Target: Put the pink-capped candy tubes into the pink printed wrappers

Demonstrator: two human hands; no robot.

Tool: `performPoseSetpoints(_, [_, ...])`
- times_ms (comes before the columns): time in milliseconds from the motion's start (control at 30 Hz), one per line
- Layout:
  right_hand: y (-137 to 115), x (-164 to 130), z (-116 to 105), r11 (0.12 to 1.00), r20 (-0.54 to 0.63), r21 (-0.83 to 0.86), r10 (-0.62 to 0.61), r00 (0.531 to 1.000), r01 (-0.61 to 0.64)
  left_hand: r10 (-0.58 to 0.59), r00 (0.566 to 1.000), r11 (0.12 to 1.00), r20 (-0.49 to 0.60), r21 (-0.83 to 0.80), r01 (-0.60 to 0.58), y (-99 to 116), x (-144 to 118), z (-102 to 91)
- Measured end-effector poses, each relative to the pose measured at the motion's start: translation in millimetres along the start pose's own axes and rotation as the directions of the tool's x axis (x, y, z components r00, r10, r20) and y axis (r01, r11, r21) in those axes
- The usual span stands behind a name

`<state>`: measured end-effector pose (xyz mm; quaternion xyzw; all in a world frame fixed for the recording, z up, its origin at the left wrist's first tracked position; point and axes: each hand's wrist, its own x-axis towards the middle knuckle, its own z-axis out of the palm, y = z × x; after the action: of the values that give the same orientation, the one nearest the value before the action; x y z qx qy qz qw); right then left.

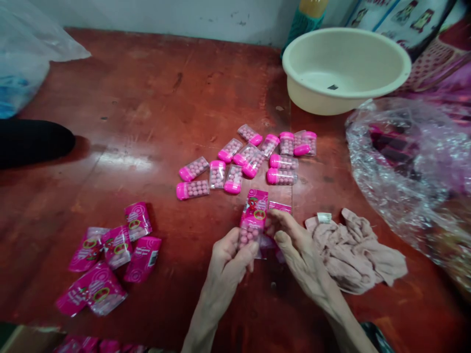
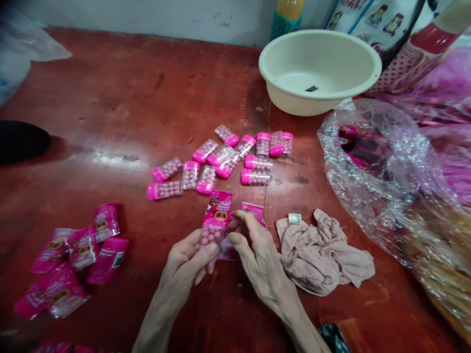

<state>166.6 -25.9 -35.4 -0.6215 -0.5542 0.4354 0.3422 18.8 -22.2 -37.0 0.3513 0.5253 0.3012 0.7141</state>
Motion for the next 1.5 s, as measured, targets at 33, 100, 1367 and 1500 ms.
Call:
performPoseSetpoints(33, [-1.9, 1.0, 1.5, 0.994, -0.029, 0.099, 0.047, 0.998, -0.044, 0.011, 1.000, 0.999, 0.019, 0.043, -0.012, 0.2, -1.2, 1.2])
performPoseSetpoints(100, [-6.8, 3.2, 8.4, 0.949, -0.042, 0.277, 0.168, 0.985, -0.150, 0.039, 0.998, 0.993, 0.042, 0.114, -0.043, 0.0, -3.6, 3.2])
performPoseSetpoints(1367, [-27.8, -20.6, 29.1, 0.761, 0.181, 0.622, 0.091, 0.979, -0.186, 0.090, 0.980, 0.868, -0.177, -0.469, -0.164, 20.0, -0.5, 12.0])
performPoseSetpoints(1500, [-27.2, -31.1, 34.7, 0.855, 0.171, 0.476, 0.140, 0.975, -0.206, 0.054, 0.991, 0.865, -0.123, -0.490, -0.108, 20.2, -1.7, 13.8])
